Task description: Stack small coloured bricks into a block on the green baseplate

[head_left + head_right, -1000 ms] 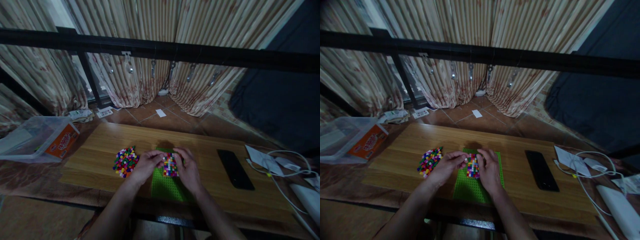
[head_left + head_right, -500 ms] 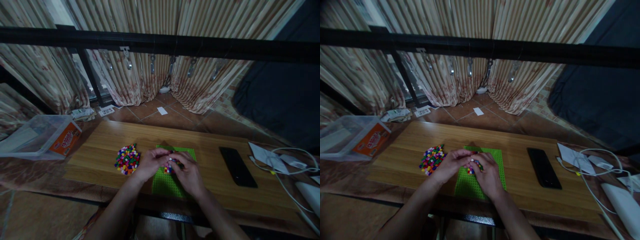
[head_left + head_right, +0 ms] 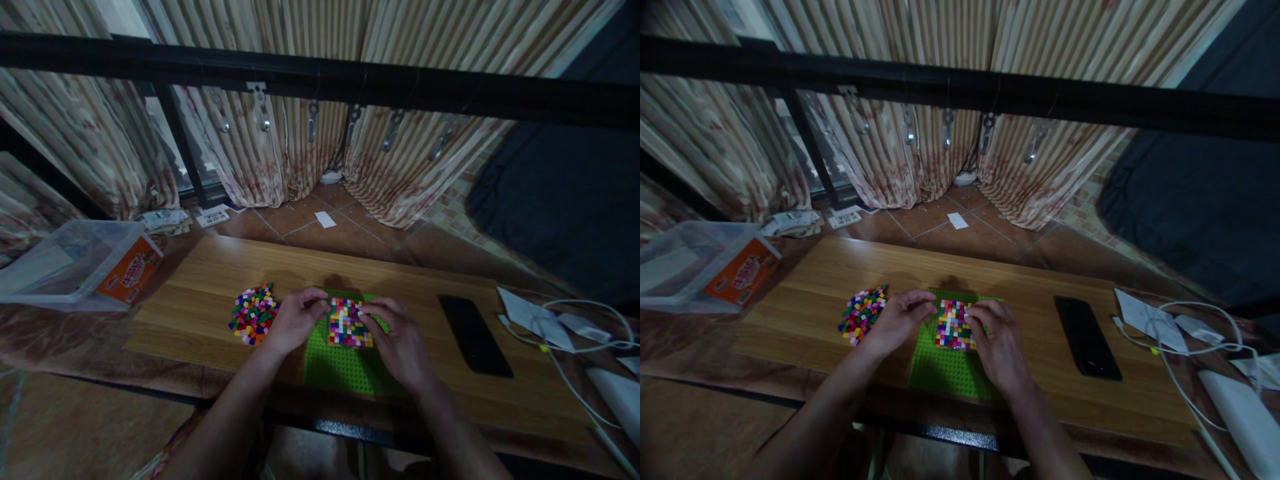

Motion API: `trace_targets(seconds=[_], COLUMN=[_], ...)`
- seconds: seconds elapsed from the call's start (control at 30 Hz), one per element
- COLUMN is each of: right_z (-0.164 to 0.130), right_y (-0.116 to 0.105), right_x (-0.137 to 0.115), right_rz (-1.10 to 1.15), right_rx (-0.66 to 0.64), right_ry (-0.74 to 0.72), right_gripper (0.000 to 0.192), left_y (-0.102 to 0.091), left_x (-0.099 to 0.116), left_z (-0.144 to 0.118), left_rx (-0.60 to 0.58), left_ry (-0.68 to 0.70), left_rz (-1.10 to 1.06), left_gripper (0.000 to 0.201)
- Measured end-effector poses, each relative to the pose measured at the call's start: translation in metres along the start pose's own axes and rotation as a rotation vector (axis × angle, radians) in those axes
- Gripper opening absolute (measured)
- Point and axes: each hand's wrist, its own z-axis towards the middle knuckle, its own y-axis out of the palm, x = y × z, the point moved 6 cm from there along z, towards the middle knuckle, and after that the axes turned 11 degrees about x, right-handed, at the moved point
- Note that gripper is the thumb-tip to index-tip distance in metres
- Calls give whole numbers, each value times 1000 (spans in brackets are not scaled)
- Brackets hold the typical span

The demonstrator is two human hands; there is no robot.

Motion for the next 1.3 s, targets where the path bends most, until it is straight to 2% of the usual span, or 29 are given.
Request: trace_targets(seconds=[0.1,0.27,0.57,0.8,0.9,1.1,1.23,1.3], right_z=[-3,-3,1,2,0,-4,-8,-8], right_y=[4,15,16,9,15,30,37,37], right_x=[4,4,4,20,27,36,45,45], right_rz=[-49,-41,13,17,46,160,263,278], right_rx=[-12,12,21,82,83,31,-17,-43], right_ry=[-52,-82,-7,114,184,362,547,582], right_gripper=[21,19,15,28,31,35,43,45], left_y=[-5,2,5,3,-1,-23,-54,-69], left_x=[-6,-6,0,2,6,13,17,18], left_z=[4,2,-2,-3,-4,0,6,8], left_rx=[35,-26,-54,-59,-32,9,122,189], left_ry=[63,105,130,115,147,205,218,189], left_rz=[107,186,252,300,334,414,669,800], left_gripper=[21,20,17,17,18,20,22,22])
